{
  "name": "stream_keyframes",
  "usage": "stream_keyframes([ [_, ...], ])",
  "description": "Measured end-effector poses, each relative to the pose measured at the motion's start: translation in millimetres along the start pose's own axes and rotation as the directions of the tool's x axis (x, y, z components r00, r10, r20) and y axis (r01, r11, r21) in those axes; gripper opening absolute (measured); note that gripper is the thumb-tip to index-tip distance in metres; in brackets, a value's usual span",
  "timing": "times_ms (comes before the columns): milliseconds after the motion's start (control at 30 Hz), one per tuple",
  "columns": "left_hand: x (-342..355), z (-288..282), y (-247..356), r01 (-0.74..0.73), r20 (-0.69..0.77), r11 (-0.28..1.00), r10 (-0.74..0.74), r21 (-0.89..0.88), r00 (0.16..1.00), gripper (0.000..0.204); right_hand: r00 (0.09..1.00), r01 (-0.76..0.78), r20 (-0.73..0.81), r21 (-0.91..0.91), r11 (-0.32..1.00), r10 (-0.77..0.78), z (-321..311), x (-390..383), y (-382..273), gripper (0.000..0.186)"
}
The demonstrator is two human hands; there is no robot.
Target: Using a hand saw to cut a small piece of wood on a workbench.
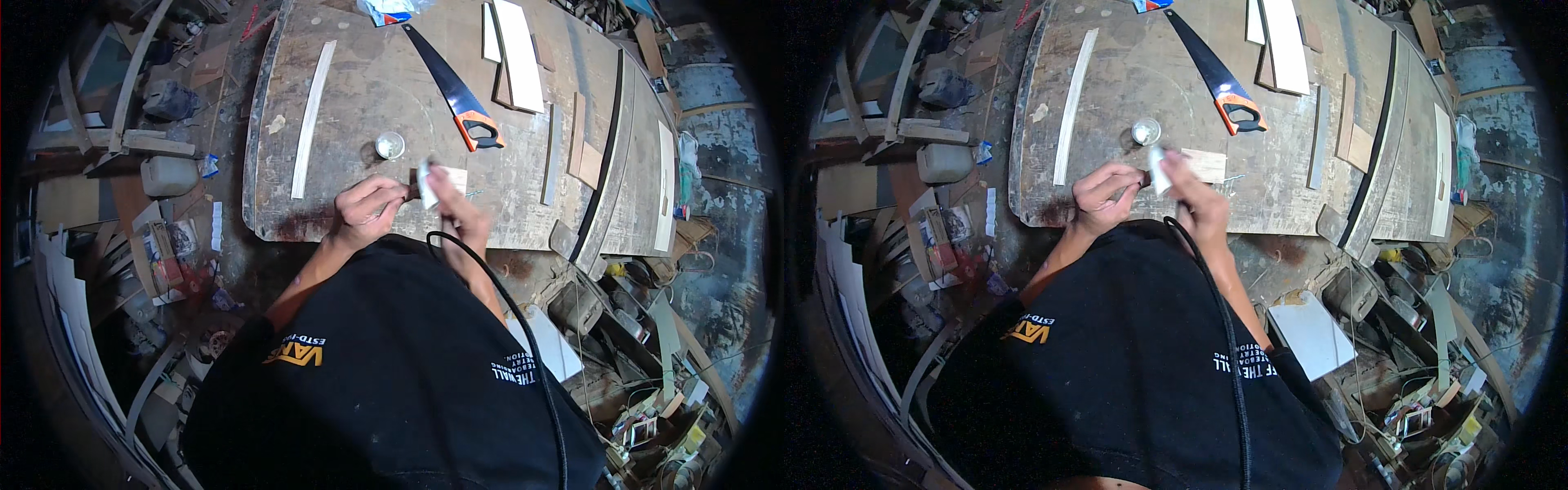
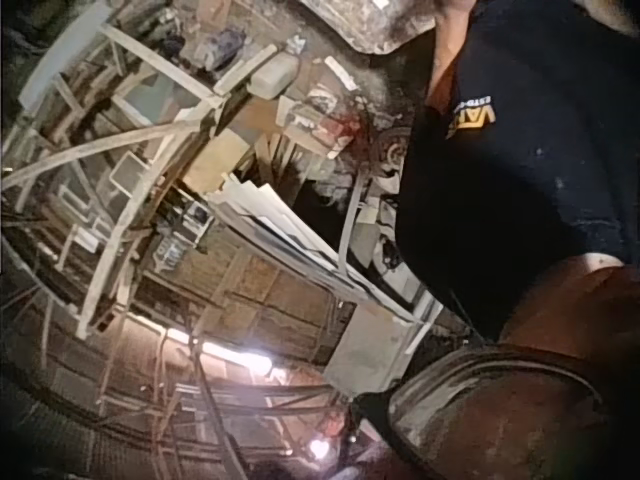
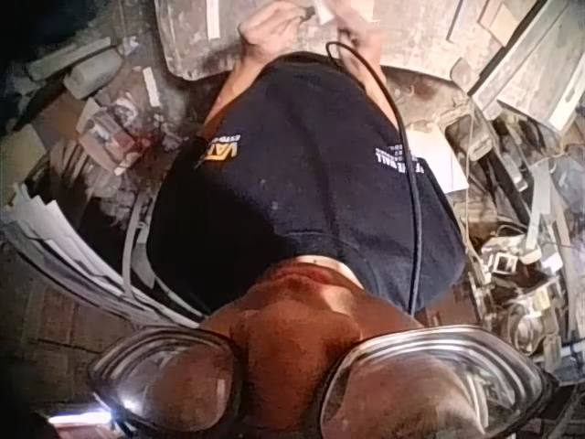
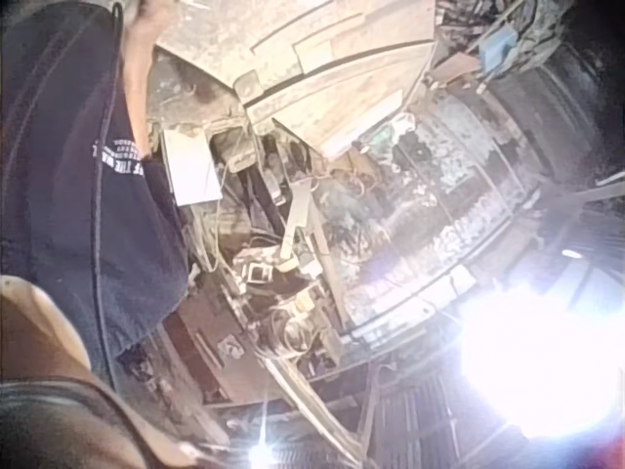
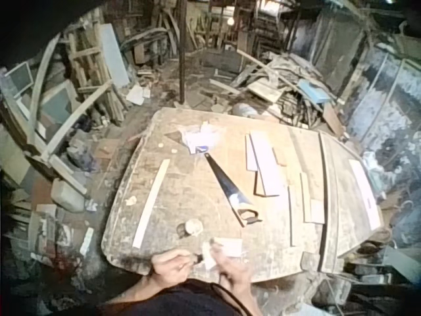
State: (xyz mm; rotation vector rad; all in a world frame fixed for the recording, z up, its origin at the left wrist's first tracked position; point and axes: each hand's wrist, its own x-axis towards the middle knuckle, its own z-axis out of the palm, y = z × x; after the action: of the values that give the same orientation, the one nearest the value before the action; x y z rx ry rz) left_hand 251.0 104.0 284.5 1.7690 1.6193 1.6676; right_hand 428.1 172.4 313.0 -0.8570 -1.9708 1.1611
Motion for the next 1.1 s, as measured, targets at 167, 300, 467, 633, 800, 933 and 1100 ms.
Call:
stream_keyframes([
  [167, -4.2, -1.0, 2.3, -0.114, -0.021, 0.993, 0.114, 0.02, 0.993, 0.026, 0.989, -0.112, 0.092, -0.056, 0.992, 0.117, -8.0, -4.7, 30.3, 0.06],
  [300, -2.2, -10.8, 0.3, -0.123, 0.011, 0.992, 0.123, 0.009, 0.992, 0.028, 0.995, -0.094, 0.014, -0.001, 0.996, 0.094, -22.3, 4.8, 5.6, 0.058],
  [467, 0.4, -6.9, -1.6, -0.128, 0.057, 0.991, 0.126, 0.032, 0.99, 0.029, 0.98, 0.112, 0.179, -0.13, 0.985, -0.088, -8.5, -0.9, -9.9, 0.065],
  [633, -6.7, -3.6, -10.2, -0.174, 0.127, 0.985, 0.171, 0.014, 0.977, 0.032, 0.971, 0.042, 0.237, -0.322, 0.946, 0.038, -16.7, -3.6, -7.0, 0.061],
  [800, -8.6, -7.7, -11.0, -0.217, 0.178, 0.976, 0.209, 0.024, 0.961, 0.035, 0.908, -0.091, 0.331, -0.446, 0.891, 0.258, -27.2, -2.2, 23.7, 0.055],
  [933, -3.0, -9.3, -10.7, -0.242, 0.234, 0.97, 0.232, 0.016, 0.944, 0.035, 0.979, -0.014, 0.199, -0.186, 0.983, 0.051, -31.6, -0.4, 12.8, 0.055],
  [1100, -15.6, -4.1, -14.5, -0.208, 0.264, 0.978, 0.208, -0.025, 0.942, 0.034, 0.907, 0.011, 0.41, -0.255, 0.967, 0.098, -38.3, -2.6, 3.6, 0.056],
])
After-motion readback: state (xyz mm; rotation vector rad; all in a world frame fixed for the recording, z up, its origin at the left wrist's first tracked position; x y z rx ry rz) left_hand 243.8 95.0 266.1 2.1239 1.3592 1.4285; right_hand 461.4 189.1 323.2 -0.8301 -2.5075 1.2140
